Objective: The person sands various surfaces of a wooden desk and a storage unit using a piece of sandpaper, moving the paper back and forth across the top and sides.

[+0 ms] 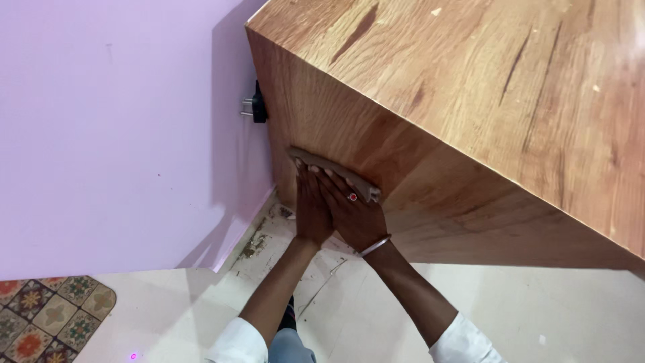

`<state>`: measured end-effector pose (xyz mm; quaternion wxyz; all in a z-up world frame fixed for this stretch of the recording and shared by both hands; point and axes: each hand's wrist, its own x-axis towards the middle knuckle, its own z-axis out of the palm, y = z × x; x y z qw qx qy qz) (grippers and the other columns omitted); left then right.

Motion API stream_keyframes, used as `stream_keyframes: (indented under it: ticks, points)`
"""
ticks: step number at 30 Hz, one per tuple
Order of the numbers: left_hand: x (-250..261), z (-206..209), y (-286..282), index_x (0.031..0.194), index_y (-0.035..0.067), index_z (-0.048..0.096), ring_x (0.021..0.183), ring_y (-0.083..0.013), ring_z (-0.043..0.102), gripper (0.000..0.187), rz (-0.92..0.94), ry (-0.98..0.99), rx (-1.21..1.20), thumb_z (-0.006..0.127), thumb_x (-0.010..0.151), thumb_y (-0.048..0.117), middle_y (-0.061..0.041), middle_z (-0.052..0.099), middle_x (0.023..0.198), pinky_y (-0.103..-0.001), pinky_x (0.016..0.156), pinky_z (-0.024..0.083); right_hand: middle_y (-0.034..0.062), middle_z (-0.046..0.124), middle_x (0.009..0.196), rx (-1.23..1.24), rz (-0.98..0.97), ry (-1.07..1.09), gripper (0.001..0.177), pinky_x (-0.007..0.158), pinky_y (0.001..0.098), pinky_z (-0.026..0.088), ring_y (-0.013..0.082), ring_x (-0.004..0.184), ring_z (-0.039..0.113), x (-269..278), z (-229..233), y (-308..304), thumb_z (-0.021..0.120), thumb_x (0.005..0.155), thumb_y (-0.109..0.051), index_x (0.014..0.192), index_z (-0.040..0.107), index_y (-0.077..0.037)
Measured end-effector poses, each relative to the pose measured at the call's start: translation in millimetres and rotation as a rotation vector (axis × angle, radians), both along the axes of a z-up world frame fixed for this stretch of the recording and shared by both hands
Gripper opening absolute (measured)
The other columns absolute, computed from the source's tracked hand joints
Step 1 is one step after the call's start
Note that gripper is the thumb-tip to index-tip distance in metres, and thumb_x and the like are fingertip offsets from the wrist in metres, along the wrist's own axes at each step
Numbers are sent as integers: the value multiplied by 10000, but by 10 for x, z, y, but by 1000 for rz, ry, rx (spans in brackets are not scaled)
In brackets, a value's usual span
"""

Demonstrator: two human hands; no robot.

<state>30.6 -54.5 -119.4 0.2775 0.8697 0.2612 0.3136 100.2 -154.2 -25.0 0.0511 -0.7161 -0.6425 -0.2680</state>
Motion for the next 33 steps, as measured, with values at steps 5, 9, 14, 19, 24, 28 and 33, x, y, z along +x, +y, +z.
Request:
stream_keyframes:
  ticks: [5,9,14,19,24,28,33]
  points:
    - [-172,-816,49,1559,-159,53,1573,-490,7,959,-33,155,27,661,929,235,-381,32,1649,-516,1306,72,-54,423,1597,-239,-47,146,589,852,316,552,59,1330,544,13,-831,217,559,893,-178,1481,557,-146]
    - [-174,-1152,428,1554,-160,48,1550,-474,30,992,36,45,-182,662,921,293,-379,45,1646,-485,1270,72,-10,396,1674,-408,-55,211,565,838,307,576,83,1002,676,-4,-1216,710,536,959,-156,1521,507,-107]
    - [-252,-1841,742,1612,-111,94,1587,-446,69,984,99,286,69,659,952,352,-336,98,1691,-460,1295,90,28,544,1555,-211,73,141,602,904,328,553,140,1053,696,-62,-1953,1119,537,915,-140,1513,500,-80]
    - [-307,-2449,291,1546,-116,135,1537,-488,72,1260,-209,492,-97,803,744,590,-360,126,1629,-506,1271,81,98,574,1476,-416,-46,333,683,991,365,522,232,1051,690,78,-2797,456,578,886,-155,1550,464,-44]
    - [-168,-2454,-646,1544,-159,167,1556,-530,84,1485,-528,433,-103,872,590,734,-409,167,1622,-546,1288,111,33,549,1512,-380,-135,397,715,946,383,520,180,1135,670,341,-3004,-912,591,777,-62,1486,529,-124]
    - [-148,-1792,-1200,1576,-152,69,1566,-489,38,1491,-719,555,-31,874,619,660,-387,80,1654,-523,1273,87,-36,546,1514,-318,-220,220,702,1087,348,437,103,1345,556,399,-2547,-1850,589,765,-12,1450,573,-167]
    - [-132,-445,-1539,1550,-142,-6,1549,-468,19,1345,-719,475,4,786,752,596,-361,32,1647,-510,1255,62,-13,540,1529,-118,-160,179,611,1201,396,238,127,1426,447,407,-1262,-2117,599,809,-78,1415,601,-153]
